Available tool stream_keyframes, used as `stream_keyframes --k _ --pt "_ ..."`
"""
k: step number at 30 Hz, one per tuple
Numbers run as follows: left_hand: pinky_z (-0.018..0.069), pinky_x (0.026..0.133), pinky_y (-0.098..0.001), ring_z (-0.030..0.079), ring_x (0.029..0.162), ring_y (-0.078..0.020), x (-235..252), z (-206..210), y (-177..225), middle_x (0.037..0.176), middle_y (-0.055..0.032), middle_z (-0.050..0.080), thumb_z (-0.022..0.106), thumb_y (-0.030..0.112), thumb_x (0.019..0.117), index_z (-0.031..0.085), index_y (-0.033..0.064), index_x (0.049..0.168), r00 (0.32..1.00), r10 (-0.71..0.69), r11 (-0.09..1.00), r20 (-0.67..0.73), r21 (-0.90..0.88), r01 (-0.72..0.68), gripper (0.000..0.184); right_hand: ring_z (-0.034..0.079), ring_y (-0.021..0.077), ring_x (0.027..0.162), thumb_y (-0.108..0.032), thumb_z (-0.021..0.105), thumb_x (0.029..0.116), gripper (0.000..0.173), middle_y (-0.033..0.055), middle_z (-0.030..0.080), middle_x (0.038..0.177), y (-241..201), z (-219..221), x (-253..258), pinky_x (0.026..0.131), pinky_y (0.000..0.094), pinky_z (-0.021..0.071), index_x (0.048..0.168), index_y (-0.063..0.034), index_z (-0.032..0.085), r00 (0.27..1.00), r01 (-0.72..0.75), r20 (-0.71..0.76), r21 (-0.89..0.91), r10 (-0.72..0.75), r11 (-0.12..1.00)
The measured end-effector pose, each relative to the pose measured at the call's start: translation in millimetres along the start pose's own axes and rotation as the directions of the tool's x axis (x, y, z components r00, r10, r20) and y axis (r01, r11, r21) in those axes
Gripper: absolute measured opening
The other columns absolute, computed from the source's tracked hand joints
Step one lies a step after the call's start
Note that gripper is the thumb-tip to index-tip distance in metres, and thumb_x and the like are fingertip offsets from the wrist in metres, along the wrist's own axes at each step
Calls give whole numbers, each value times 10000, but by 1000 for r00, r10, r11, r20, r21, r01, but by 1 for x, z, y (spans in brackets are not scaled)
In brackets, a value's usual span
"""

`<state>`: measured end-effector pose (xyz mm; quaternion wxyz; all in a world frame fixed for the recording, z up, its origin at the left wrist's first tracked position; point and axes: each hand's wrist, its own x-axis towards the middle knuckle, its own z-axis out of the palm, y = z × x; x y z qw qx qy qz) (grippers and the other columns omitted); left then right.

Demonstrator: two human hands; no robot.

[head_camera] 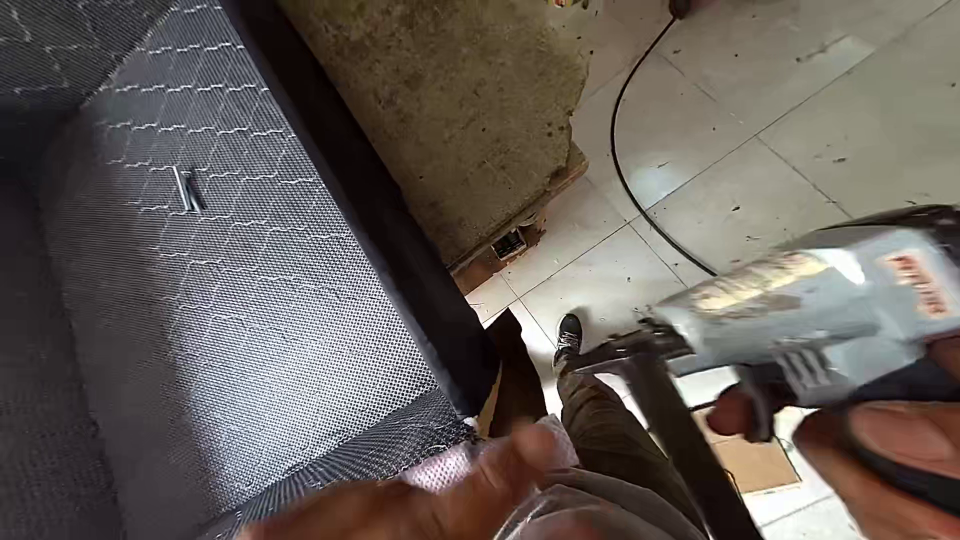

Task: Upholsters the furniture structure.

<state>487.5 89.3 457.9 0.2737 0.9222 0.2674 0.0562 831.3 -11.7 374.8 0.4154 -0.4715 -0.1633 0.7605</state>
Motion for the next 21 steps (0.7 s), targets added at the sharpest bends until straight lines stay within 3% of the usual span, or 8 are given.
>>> stream_keyframes --k 2,4,6,8,9,14,19,21 --pt "575 778 -310 700 928 -113 26 -29 -21 1143 -45 745 645 404 1002 674 153 1321 991 -76 997 110 7 76 406 606 60 492 -192 595 951 163 54 750 921 -4 -10 -10 460 209 536 1075 -161 697 1000 -13 -17 -49 13 999" --pt "606 861 -218 683 1019 26 55 -31 -45 1105 140 740 651 471 969 749 251 1184 963 -52 997 265 -39 65 323 593 31 511 -208 621 923 123 -24 713 755 -8 -6 -21 499 190 516 999 -170 711 999 -6 -36 -106 2 994" --pt "609 784 -173 677 926 94 87 -27 -47 1003 222 737 694 514 923 779 304 1067 839 -130 979 528 -68 194 269 607 22 562 -192 649 885 79 -65 707 759 -8 2 -26 558 190 520 952 -167 683 997 14 -68 -160 -25 987" --pt "591 675 -211 677 777 63 111 -20 -41 863 189 743 763 464 894 790 283 956 662 -213 940 719 -33 339 193 628 22 629 -206 676 896 111 -75 711 825 -3 2 -28 619 200 533 993 -154 682 999 46 -13 -157 -48 987" --pt "597 649 -226 686 735 39 119 -16 -39 815 161 747 788 411 890 798 261 909 612 -235 924 755 -21 381 152 639 25 658 -203 672 910 149 -62 717 867 -1 0 -25 644 202 536 1038 -126 675 997 71 39 -150 -66 986" --pt "546 527 -231 640 592 10 133 1 -36 709 134 720 844 226 850 781 258 796 584 -336 902 739 74 426 89 664 41 742 -140 641 942 206 -14 738 974 19 3 -17 702 222 547 1140 -100 682 979 156 155 -128 -136 979" --pt "597 607 -218 687 687 10 126 1 -59 778 133 736 804 378 883 777 240 906 534 -204 881 821 -84 466 143 674 103 748 -188 669 942 238 26 732 973 45 20 -18 685 294 562 1158 -89 673 981 188 54 -36 -186 982" --pt "563 559 -207 664 640 7 130 2 -59 741 119 725 837 286 853 777 232 842 502 -199 879 841 -73 472 82 674 102 728 -191 680 941 221 29 737 961 48 28 -16 659 286 561 1142 -99 686 985 167 41 -9 -167 986"
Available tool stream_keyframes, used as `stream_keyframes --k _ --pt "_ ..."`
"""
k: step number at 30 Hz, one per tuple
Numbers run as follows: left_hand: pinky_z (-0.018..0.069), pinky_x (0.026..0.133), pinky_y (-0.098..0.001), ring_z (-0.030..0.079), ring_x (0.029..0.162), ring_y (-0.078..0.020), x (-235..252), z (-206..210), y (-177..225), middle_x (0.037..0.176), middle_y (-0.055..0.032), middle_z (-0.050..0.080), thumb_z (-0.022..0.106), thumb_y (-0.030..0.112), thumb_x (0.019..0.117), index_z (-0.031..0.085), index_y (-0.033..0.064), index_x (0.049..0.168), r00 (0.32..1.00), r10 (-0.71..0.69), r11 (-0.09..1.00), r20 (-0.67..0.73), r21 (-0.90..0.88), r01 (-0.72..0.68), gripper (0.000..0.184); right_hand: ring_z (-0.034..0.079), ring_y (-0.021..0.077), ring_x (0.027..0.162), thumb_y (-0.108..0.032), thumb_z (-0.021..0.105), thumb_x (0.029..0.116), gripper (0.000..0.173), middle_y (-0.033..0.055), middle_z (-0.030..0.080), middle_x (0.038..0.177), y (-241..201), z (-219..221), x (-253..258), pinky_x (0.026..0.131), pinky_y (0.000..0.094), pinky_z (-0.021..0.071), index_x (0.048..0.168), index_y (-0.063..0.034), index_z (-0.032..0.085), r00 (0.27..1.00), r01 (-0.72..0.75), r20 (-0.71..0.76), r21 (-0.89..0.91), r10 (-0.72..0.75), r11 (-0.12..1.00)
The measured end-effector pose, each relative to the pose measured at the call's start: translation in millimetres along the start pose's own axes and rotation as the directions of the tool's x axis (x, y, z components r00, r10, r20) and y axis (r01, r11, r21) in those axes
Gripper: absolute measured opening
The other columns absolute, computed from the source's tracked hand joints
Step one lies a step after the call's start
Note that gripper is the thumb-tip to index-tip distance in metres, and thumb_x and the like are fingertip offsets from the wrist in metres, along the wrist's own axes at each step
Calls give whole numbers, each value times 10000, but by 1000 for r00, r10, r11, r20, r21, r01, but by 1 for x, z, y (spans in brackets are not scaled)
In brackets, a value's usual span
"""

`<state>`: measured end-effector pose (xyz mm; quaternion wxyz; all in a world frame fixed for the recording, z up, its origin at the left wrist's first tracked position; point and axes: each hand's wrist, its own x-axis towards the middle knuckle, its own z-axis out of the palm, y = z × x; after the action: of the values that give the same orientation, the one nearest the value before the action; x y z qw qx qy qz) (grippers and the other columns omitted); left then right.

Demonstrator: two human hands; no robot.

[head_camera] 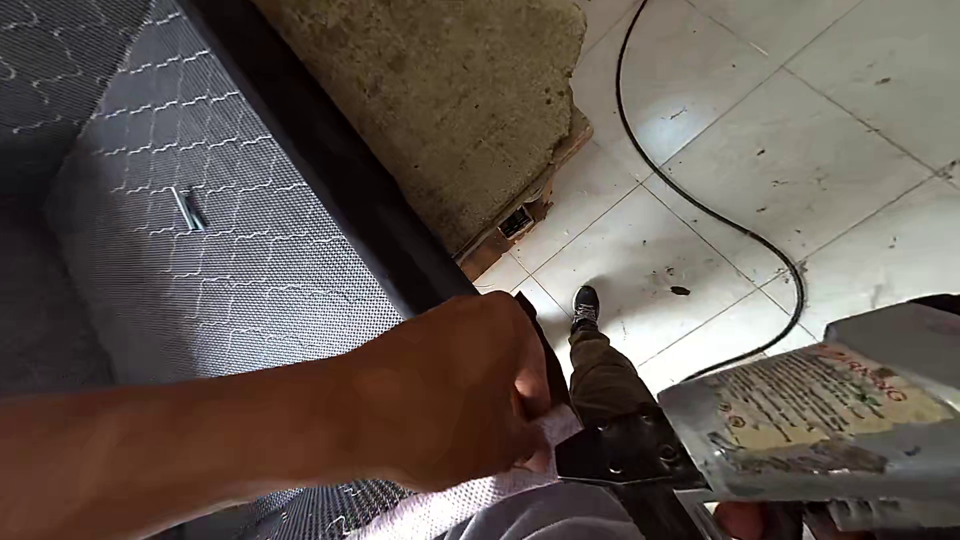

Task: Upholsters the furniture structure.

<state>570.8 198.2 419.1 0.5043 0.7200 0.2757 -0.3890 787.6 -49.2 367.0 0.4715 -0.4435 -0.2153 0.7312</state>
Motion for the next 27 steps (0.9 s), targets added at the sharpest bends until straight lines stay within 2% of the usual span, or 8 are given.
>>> stream_keyframes --k 2,4,7,10,14,18,21,27 --pt "528 498 -213 634 580 -5 6 3 0 685 102 701 844 203 835 764 230 775 1000 -31 999 -4 11 31 104 681 94 743 -175 666 953 233 30 741 1005 -5 9 5 667 267 565 1174 -103 682 999 -13 33 -28 14 1000" --pt "534 484 -224 640 562 -26 12 2 -4 676 71 706 836 149 834 771 211 774 998 -64 997 22 -43 65 109 691 93 747 -135 662 968 234 46 747 1030 -8 10 9 676 262 589 1195 -87 692 997 6 72 -64 -1 998" --pt "532 477 -224 641 551 -40 16 1 -11 671 51 707 827 106 833 772 196 785 995 -74 990 68 -116 82 115 677 84 716 -141 696 938 214 26 743 969 -6 21 18 652 279 576 1151 -120 697 997 -76 23 4 76 997" --pt "521 467 -223 636 547 -36 19 1 -14 672 55 706 815 83 827 767 201 777 994 -52 991 91 -118 63 137 682 110 685 -95 664 938 249 79 749 1018 -7 28 29 595 284 580 1180 -128 711 987 -149 73 101 142 984" --pt "532 493 -212 648 572 -29 20 0 -16 691 57 714 801 90 850 754 196 774 994 -34 991 108 -127 48 138 683 99 685 -76 645 949 270 58 751 1028 -8 32 26 589 274 576 1199 -161 705 988 -152 43 111 148 982" --pt "545 505 -212 655 578 -27 21 0 -18 691 63 718 802 127 867 751 192 764 994 -2 991 105 -135 16 132 675 87 658 -67 643 938 260 44 756 988 -10 39 22 574 262 568 1163 -178 711 986 -163 -25 102 166 981" --pt "534 489 -215 646 565 -29 20 1 -20 683 68 711 810 131 852 751 203 764 996 23 993 87 -120 -12 128 679 102 649 -60 646 937 272 66 757 998 -9 40 19 553 262 568 1169 -185 716 986 -157 -38 137 163 978" --pt "536 478 -221 644 556 -28 21 2 -21 677 70 710 794 176 889 758 206 792 995 52 997 82 -68 -47 108 671 109 631 -81 643 938 271 80 751 984 -14 47 20 534 260 558 1175 -199 705 986 -159 -36 108 164 981"
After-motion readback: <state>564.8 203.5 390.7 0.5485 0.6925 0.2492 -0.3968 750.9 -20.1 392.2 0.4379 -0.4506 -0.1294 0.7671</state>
